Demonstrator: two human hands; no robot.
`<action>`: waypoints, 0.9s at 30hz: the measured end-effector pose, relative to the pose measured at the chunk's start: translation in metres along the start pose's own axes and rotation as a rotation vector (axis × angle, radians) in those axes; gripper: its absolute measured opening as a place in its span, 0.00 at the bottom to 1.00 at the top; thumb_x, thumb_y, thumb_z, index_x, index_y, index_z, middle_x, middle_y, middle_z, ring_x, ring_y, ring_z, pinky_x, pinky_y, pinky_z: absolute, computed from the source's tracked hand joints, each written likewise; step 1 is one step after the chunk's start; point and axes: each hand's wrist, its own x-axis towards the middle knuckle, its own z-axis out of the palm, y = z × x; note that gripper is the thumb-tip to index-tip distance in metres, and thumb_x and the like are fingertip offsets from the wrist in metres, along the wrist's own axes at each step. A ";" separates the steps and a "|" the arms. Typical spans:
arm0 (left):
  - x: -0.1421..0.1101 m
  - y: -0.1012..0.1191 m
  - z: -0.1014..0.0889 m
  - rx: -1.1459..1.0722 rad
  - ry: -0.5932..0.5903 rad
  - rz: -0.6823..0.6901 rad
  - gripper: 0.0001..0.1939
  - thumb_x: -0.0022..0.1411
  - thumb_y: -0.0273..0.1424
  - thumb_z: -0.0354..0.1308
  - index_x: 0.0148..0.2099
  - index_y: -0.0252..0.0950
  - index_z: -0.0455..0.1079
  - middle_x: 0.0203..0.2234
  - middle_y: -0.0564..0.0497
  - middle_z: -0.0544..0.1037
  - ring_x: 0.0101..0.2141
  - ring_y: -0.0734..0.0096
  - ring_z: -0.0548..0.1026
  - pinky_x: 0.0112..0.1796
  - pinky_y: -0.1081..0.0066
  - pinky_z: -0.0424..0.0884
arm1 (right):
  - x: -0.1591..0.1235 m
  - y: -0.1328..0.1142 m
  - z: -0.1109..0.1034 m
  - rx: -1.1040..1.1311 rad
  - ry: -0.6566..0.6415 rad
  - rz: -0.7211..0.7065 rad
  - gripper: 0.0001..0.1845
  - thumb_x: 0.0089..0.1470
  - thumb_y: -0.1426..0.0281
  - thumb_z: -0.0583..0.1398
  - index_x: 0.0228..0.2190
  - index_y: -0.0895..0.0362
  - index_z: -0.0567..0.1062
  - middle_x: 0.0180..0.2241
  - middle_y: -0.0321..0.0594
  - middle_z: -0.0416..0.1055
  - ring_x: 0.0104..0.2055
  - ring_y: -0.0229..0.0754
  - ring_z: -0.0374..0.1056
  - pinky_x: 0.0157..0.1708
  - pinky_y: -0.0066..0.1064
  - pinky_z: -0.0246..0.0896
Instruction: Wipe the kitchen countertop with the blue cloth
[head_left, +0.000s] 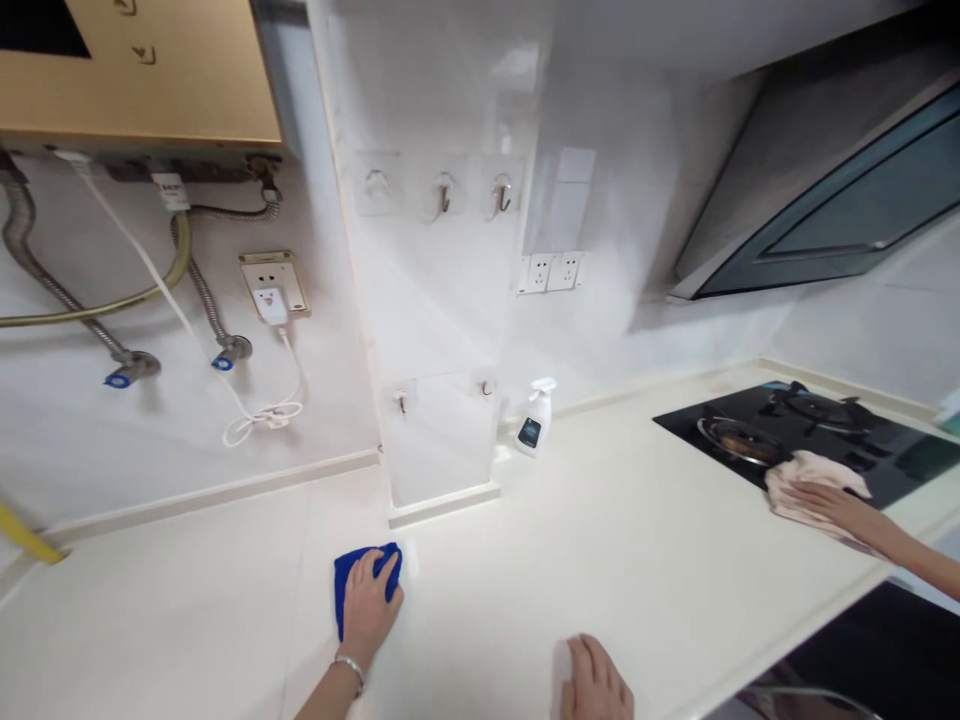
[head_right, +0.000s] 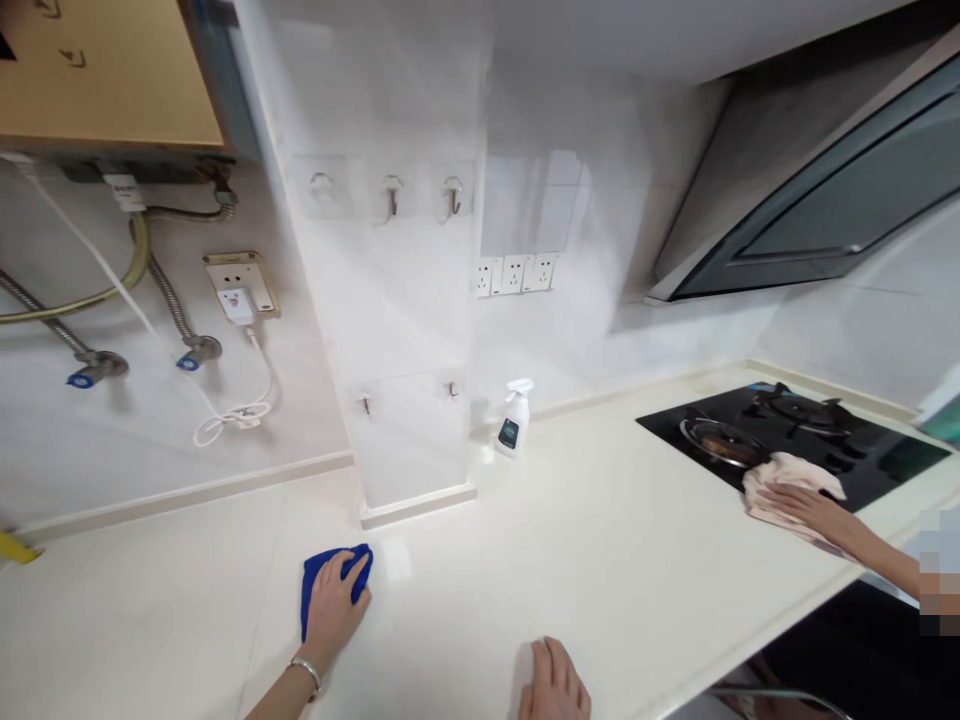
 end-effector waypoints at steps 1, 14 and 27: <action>-0.008 0.008 -0.001 0.006 -0.002 0.004 0.25 0.60 0.28 0.53 0.59 0.45 0.69 0.55 0.45 0.70 0.58 0.57 0.66 0.60 0.50 0.66 | 0.001 -0.003 -0.003 0.000 0.006 0.003 0.25 0.55 0.71 0.50 0.53 0.55 0.70 0.58 0.49 0.66 0.60 0.53 0.63 0.55 0.46 0.60; -0.111 0.148 -0.003 -0.173 -0.164 0.211 0.37 0.53 0.25 0.57 0.65 0.51 0.60 0.61 0.44 0.66 0.62 0.50 0.63 0.61 0.39 0.65 | 0.001 -0.021 -0.031 0.034 -0.004 -0.007 0.24 0.56 0.75 0.48 0.53 0.60 0.71 0.60 0.54 0.64 0.63 0.57 0.56 0.57 0.50 0.53; -0.123 0.163 -0.006 -0.435 -0.517 0.557 0.40 0.60 0.40 0.60 0.69 0.58 0.46 0.66 0.51 0.59 0.67 0.52 0.54 0.66 0.38 0.56 | -0.002 -0.022 -0.032 0.034 0.058 -0.032 0.24 0.58 0.76 0.48 0.55 0.58 0.68 0.60 0.51 0.63 0.64 0.51 0.55 0.59 0.45 0.55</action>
